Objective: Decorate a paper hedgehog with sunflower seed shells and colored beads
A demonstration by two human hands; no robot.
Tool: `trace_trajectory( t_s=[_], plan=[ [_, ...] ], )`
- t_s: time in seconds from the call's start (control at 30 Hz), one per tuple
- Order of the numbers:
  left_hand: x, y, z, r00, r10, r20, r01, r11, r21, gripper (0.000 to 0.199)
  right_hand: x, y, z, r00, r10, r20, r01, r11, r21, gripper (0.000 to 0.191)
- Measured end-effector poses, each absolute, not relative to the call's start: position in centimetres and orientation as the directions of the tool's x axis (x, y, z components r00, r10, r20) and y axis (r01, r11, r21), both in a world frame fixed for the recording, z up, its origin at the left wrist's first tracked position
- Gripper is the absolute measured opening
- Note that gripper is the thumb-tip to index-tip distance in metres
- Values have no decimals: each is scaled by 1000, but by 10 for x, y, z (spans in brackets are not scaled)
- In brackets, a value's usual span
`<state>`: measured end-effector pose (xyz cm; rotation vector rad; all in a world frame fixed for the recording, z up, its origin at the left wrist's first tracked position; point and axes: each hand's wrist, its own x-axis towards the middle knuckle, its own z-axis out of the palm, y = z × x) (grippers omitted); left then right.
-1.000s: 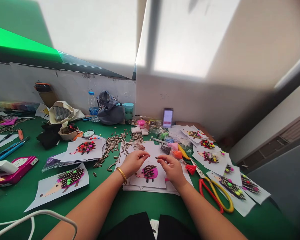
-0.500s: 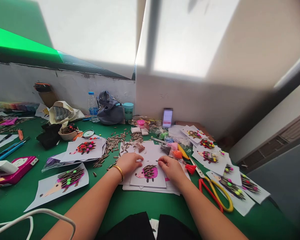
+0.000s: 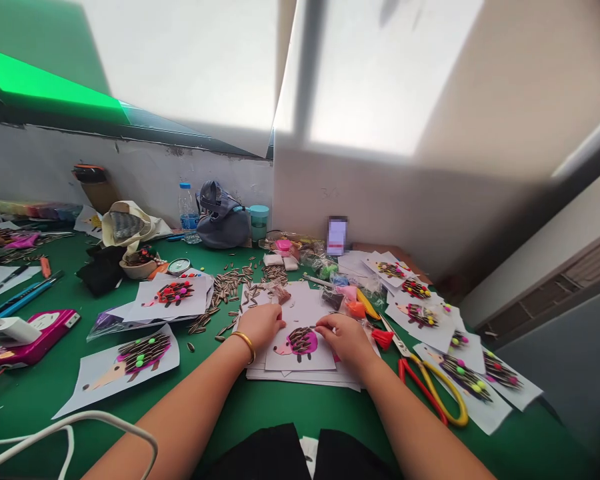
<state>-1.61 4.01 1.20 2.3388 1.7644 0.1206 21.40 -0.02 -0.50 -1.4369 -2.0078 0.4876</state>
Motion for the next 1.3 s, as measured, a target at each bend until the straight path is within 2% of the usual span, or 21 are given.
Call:
trace_trajectory(
  t_s=[0.1,0.23,0.33,0.43,0.57,0.8,0.93,1.07,1.2,1.3],
  plan=[
    [-17,40,11,281,958,-50,940,-264,216,15,215,-2,0,-262,933,248,721,360,-592,15],
    [-18,38,12,287,958,-2,932,-279,230,17,216,0,-4,-238,927,290,642,374,-669,14],
    [-15,32,15,350,925,149,872,-380,309,19,214,0,-9,-201,918,342,548,394,-738,13],
    [-7,22,20,451,855,256,741,-518,428,23,209,-2,-12,-191,891,412,487,450,-748,12],
    [4,14,20,507,833,222,644,-537,545,23,204,-6,-10,-231,852,470,463,521,-717,12],
    [9,15,17,483,870,100,550,-391,738,29,201,-7,-8,-178,856,486,418,513,-750,10],
    [9,15,18,488,873,27,528,-320,786,30,202,-7,-2,-209,862,462,399,507,-764,13],
    [6,18,18,465,884,58,579,-353,735,30,210,-5,3,-222,889,401,488,458,-743,15],
    [-2,26,15,352,933,68,805,-339,487,28,221,1,3,-259,933,251,658,361,-661,14],
    [-7,30,11,316,948,29,892,-308,330,26,223,2,3,-293,935,200,735,354,-578,13]
  ],
)
